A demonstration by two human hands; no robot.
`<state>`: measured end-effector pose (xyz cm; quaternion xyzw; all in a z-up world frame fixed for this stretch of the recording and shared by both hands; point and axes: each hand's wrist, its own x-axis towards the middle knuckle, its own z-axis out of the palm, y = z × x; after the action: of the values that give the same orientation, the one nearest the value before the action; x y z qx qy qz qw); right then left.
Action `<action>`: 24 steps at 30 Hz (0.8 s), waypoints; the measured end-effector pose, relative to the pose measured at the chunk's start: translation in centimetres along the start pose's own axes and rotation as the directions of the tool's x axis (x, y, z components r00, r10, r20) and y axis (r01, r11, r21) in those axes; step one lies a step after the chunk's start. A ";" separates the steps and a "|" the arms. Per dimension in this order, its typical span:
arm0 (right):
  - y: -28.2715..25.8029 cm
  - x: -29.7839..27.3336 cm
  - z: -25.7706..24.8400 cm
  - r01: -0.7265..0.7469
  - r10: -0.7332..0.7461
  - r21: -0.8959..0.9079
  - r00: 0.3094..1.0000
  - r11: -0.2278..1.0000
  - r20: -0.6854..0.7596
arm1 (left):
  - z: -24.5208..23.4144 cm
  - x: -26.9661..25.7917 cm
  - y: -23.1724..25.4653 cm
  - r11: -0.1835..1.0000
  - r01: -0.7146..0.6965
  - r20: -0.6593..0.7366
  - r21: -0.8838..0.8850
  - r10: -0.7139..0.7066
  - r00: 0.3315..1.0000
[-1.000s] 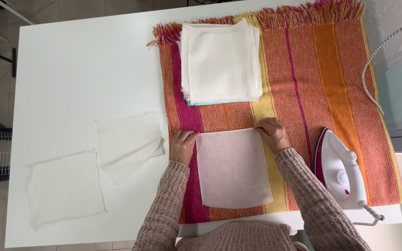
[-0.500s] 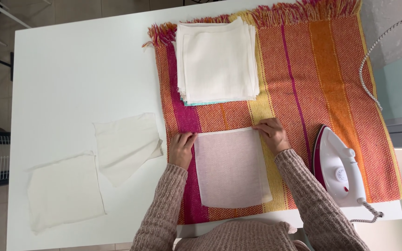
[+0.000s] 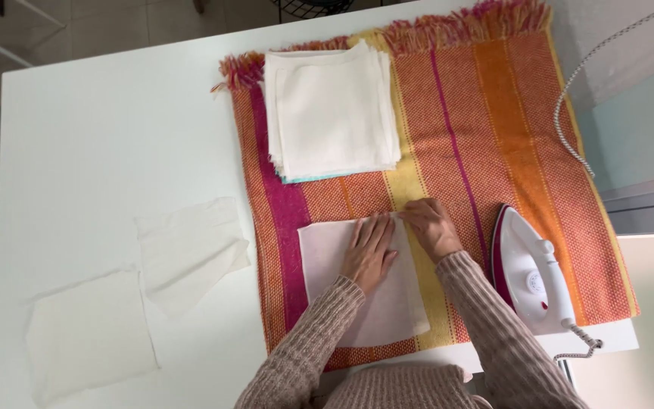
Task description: Ironing white fabric squares on a table.
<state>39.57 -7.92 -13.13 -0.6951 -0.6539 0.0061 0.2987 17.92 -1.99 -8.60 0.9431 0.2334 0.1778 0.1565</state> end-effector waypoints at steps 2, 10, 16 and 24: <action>-8.2 4.9 -10.6 -0.573 0.579 0.326 0.811 0.752 0.090 | -0.2 0.2 0.1 1.000 -0.004 0.008 -0.020 0.005 1.000; 1.6 -12.8 -24.5 -0.694 0.813 -0.431 0.540 0.577 0.219 | -1.1 0.4 -0.1 0.996 0.052 0.035 -0.068 -0.050 0.998; 11.1 -18.6 -25.5 -0.871 0.761 0.183 0.488 0.455 0.427 | 0.0 0.1 -0.8 0.999 0.043 0.060 -0.026 -0.041 0.997; 8.9 -4.1 -33.4 -0.627 0.703 -0.347 0.693 0.698 0.161 | -1.2 -0.4 -0.4 0.998 0.043 -0.009 -0.034 -0.044 0.999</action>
<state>60.39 -24.98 8.94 -0.9105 -0.3847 0.1260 0.0839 16.95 -1.64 -7.83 0.9341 0.2516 0.1829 0.1751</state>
